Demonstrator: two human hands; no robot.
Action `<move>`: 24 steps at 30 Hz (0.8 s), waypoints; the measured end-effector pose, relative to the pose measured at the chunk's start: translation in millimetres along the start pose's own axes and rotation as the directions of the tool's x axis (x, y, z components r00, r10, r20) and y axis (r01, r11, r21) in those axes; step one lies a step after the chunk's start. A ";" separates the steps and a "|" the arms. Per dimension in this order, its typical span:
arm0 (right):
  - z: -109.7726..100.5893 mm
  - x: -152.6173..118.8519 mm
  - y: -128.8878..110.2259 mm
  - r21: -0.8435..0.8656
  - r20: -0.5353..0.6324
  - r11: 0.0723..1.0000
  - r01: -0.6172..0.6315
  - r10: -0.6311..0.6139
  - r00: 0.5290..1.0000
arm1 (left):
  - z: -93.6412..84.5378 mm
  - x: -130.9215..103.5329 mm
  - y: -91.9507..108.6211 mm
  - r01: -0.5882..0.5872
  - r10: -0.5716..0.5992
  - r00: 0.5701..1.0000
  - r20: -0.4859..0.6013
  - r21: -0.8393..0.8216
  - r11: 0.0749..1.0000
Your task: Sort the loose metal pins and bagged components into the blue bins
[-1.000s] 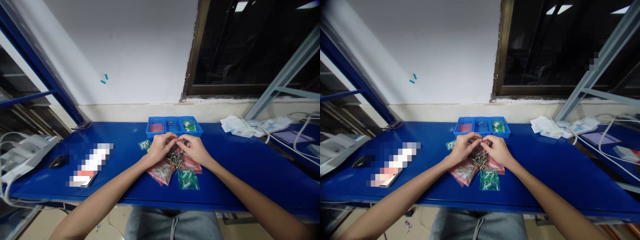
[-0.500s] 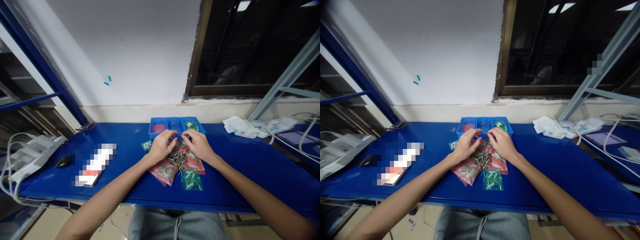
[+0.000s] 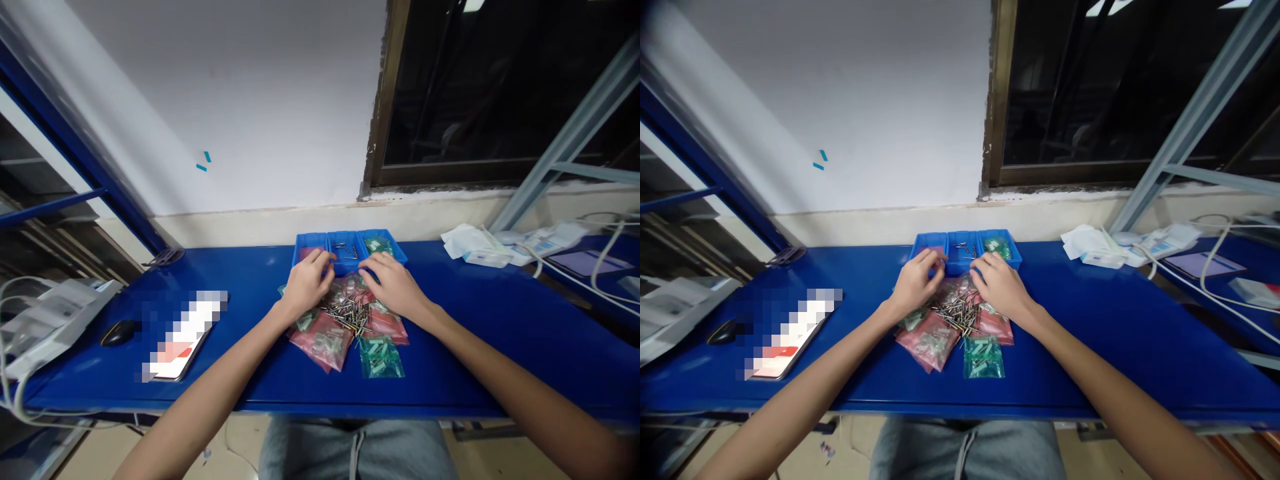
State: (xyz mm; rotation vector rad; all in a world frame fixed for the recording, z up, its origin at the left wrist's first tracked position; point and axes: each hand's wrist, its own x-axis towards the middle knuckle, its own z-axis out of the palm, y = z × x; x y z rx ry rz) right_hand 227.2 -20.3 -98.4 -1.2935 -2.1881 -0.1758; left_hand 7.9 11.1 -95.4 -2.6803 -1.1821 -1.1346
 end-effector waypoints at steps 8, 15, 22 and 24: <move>1.6 -11.2 -1.9 0.107 0.206 0.994 0.027 -0.049 0.977 | 5.4 -3.2 0.7 -0.130 0.107 0.958 0.267 0.072 0.989; -1.9 -11.7 -6.2 0.146 0.194 0.988 0.051 -0.079 0.978 | 8.2 -5.8 4.9 -0.173 0.135 0.942 0.307 0.102 0.980; -2.8 -12.2 -5.4 0.114 0.209 0.992 0.051 -0.074 0.975 | 7.8 -5.0 4.6 -0.168 0.135 0.944 0.302 0.087 0.982; -2.9 -12.2 -5.1 0.106 0.216 0.993 0.047 -0.069 0.974 | 7.3 -5.0 5.8 -0.167 0.134 0.944 0.303 0.087 0.982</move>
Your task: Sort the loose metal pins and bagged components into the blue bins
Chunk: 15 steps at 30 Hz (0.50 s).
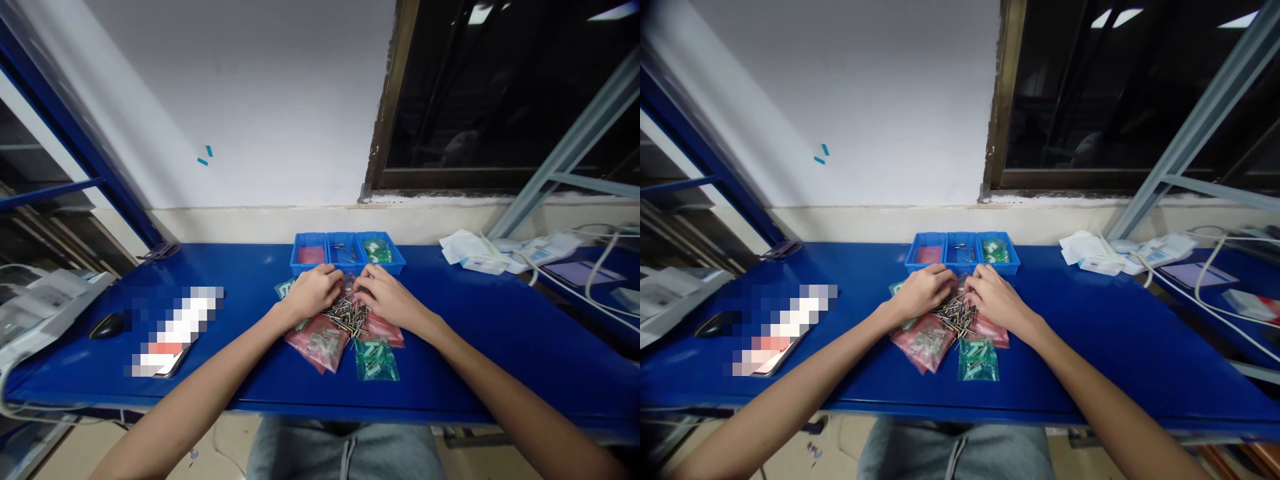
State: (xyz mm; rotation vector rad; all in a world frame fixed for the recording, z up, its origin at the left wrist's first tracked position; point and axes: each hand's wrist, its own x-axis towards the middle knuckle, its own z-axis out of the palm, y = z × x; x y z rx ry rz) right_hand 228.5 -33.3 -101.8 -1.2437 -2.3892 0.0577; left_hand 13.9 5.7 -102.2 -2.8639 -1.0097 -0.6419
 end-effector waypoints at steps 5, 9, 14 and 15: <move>-0.1 0.3 -1.3 -0.013 0.014 1.000 0.008 -0.007 1.000 | -1.4 -0.6 2.0 -0.003 0.003 1.000 0.003 0.003 1.000; 0.9 0.3 -0.8 -0.042 0.021 0.999 0.029 -0.029 0.999 | -0.8 -0.9 1.5 0.001 -0.001 1.000 0.007 0.011 1.000; 1.7 0.4 0.5 -0.113 0.020 0.991 0.072 -0.070 0.997 | -0.8 -0.4 2.0 -0.008 0.008 1.000 0.001 0.004 1.000; 1.8 0.5 0.4 -0.119 0.020 0.990 0.076 -0.074 0.997 | -0.9 -0.4 2.2 -0.009 0.009 1.000 0.001 0.002 1.000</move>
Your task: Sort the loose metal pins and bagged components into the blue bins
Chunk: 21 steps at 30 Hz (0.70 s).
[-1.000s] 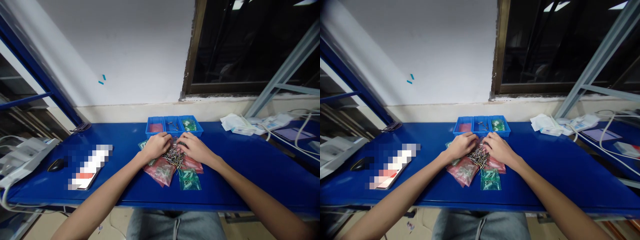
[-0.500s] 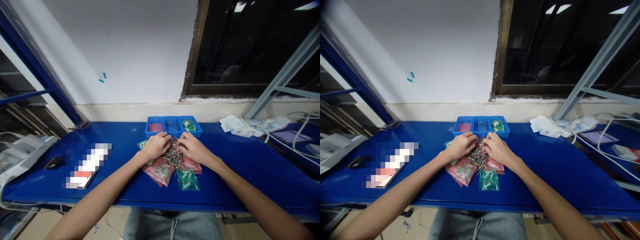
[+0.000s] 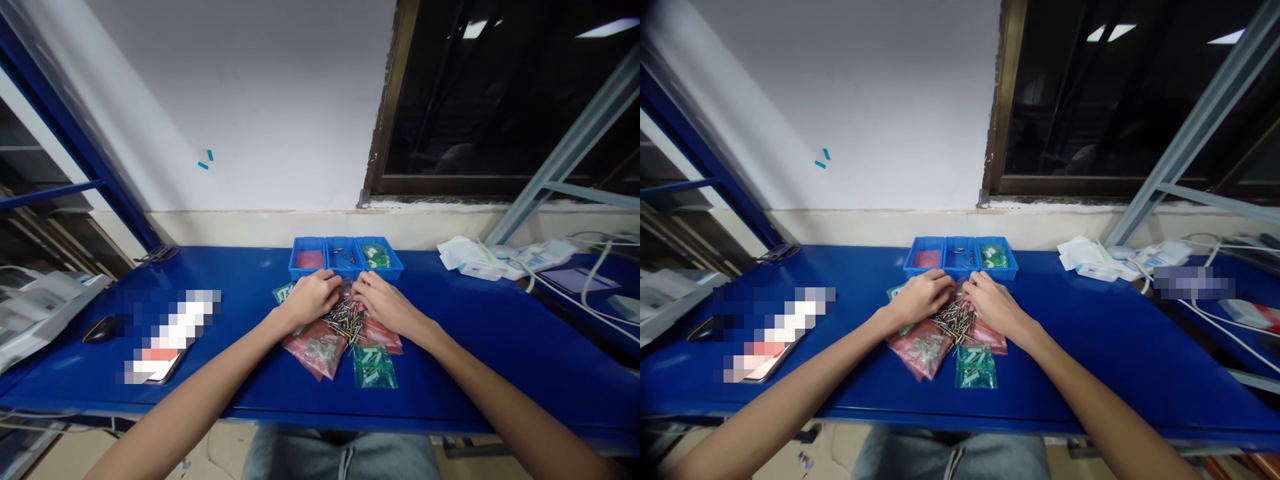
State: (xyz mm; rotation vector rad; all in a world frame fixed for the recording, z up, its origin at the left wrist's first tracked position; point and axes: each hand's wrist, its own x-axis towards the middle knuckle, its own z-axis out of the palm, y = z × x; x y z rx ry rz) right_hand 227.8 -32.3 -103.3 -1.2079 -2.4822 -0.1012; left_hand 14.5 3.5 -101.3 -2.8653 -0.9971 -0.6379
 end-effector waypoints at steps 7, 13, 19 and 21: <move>0.7 0.8 0.0 0.087 0.004 0.996 0.007 -0.007 1.000 | 0.2 -0.5 -0.5 0.000 0.000 1.000 0.013 -0.002 1.000; 6.9 2.0 1.5 0.169 -0.077 0.986 -0.012 0.026 0.997 | -5.5 -0.1 2.6 -0.045 0.045 0.999 0.009 -0.050 0.998; 7.7 1.8 2.6 0.171 -0.063 0.984 -0.044 0.056 0.996 | -4.1 -0.2 4.0 -0.039 0.039 0.999 -0.003 -0.026 0.999; 4.8 1.1 2.6 0.177 -0.047 0.983 -0.043 0.052 0.998 | -6.6 0.4 -0.5 0.043 -0.044 0.996 -0.074 -0.014 0.999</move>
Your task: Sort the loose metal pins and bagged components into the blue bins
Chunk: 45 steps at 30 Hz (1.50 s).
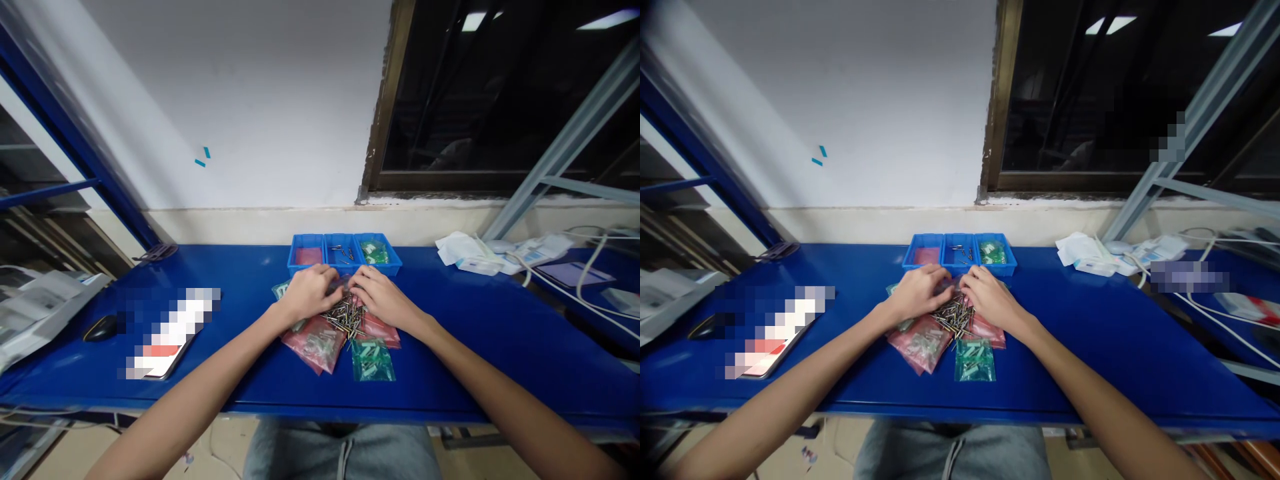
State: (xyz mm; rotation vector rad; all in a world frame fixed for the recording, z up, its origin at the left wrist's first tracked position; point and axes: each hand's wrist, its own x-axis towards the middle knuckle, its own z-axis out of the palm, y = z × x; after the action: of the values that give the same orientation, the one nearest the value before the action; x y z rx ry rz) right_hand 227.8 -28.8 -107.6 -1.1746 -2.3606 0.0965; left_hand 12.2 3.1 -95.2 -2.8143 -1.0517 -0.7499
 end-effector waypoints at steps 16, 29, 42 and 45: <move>-6.5 -0.2 -4.6 0.005 0.092 1.000 0.011 -0.011 0.996 | 0.6 0.7 -9.6 -0.042 0.038 0.997 0.066 0.056 0.998; -5.3 -0.3 -2.0 0.031 0.009 0.999 0.009 -0.009 1.000 | 0.0 0.5 -6.8 -0.080 0.076 0.993 0.095 0.037 0.996; 4.8 3.9 -2.1 0.156 -0.129 0.987 -0.046 0.067 0.989 | 1.4 1.3 -2.9 -0.104 0.110 0.989 0.094 -0.070 0.992; 4.8 3.7 -1.9 0.175 -0.128 0.983 -0.058 0.081 0.988 | 2.2 1.2 -5.0 -0.096 0.104 0.990 0.097 -0.078 0.992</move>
State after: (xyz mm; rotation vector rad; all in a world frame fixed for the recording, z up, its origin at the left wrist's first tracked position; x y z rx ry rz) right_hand 222.2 -26.4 -109.8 -1.1431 -2.1478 0.2318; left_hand 10.7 8.1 -97.3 -2.9697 -0.9051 -0.6567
